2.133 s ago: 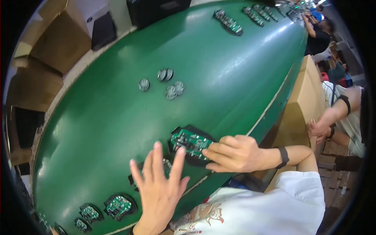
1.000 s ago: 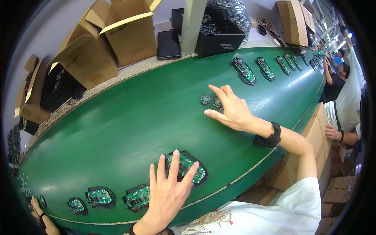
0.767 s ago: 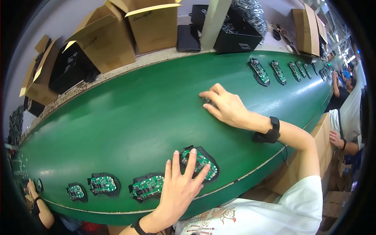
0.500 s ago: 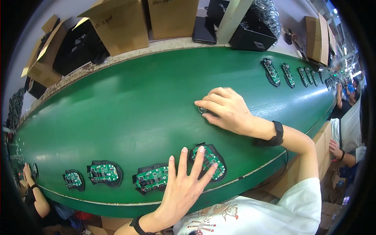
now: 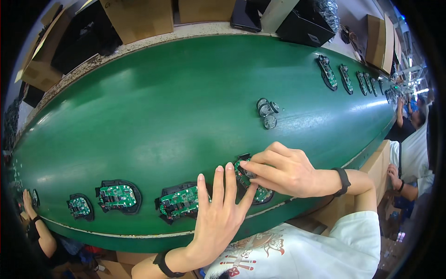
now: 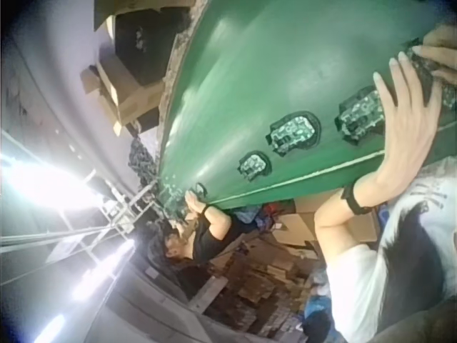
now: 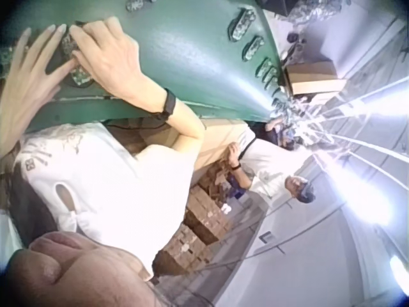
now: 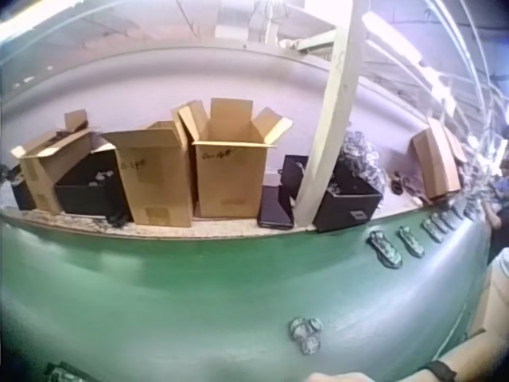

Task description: The person assembles small electronic devices on a green workbench. They place circular components onto green circuit boards, then retrieve plastic-wrapped parts from a nearby box and place them on the table. The person continues to attach components to the boards by hand.

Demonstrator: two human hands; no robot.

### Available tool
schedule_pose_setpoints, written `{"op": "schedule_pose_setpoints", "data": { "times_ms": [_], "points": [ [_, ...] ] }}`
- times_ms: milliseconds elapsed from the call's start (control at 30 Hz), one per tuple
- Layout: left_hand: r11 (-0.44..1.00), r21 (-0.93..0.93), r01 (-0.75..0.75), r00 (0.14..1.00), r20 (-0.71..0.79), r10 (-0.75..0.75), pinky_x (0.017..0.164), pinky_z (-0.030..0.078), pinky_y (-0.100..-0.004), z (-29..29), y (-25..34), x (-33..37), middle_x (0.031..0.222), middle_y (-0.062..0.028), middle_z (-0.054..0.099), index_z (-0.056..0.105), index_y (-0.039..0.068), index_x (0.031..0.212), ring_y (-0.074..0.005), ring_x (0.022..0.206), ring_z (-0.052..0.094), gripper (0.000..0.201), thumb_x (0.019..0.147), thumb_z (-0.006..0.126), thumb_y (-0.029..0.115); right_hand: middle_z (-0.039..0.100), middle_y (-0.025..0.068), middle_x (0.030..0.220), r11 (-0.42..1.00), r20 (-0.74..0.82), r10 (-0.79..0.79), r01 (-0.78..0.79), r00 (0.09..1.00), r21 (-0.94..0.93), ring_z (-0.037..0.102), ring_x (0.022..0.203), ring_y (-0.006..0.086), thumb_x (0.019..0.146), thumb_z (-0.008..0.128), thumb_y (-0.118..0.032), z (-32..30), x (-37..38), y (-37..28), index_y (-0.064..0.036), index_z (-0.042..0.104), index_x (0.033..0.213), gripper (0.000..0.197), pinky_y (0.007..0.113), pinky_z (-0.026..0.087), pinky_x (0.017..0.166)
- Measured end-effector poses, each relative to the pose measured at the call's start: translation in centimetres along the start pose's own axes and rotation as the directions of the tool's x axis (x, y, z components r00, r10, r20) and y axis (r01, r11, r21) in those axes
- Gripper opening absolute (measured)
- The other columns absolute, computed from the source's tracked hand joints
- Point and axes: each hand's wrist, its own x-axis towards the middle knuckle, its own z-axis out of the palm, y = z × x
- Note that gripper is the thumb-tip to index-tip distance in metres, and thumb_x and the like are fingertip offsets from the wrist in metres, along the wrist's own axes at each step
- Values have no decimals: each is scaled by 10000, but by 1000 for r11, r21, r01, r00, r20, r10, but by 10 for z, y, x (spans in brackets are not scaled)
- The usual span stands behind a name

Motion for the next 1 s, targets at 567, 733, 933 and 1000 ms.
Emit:
{"op": "schedule_pose_setpoints", "data": {
  "times_ms": [567, 733, 933, 1000],
  "points": [
    [1000, -21, -2, 1000, -13, 2, 1025, 399, -606, 3, 2, 8, 1352, -247, 498, 634, 266, 1264, -382, 1201, 527, 570, 716, 784, 230, 591, 36, 990, 987, 28, -63, 66, 998, -145, 543, 809, 181, 718, 735, -156, -2, -5, 2, -38, 637, 1216, 522, 263, 511, 576],
    [1000, -16, -21, 999, -39, 20, 1002, 432, -578, 6, 1, 12, 1334, -251, 508, 630, 269, 1281, -378, 1155, 551, 562, 736, 756, 212, 599, 30, 939, 991, 0, -50, 50, 999, -121, 554, 801, 173, 702, 718, -109, -2, -6, 6, -23, 671, 1144, 453, 241, 486, 513],
    [998, -53, -34, 999, -12, 33, 1005, 439, -569, 5, 0, 13, 1344, -263, 485, 618, 243, 1296, -386, 1156, 545, 527, 776, 689, 192, 616, 23, 876, 990, 41, -4, 9, 999, -139, 558, 783, 164, 712, 765, -110, 0, -3, 3, -4, 690, 1112, 420, 240, 446, 432],
    [998, -62, -30, 999, -25, 29, 998, 446, -564, 6, -1, 13, 1337, -258, 504, 651, 262, 1255, -381, 1146, 552, 544, 724, 758, 212, 585, 21, 897, 994, 134, 19, -5, 991, -108, 556, 853, 164, 686, 700, -58, -8, 2, 1, 22, 670, 1125, 447, 245, 458, 443]
  ]
}}
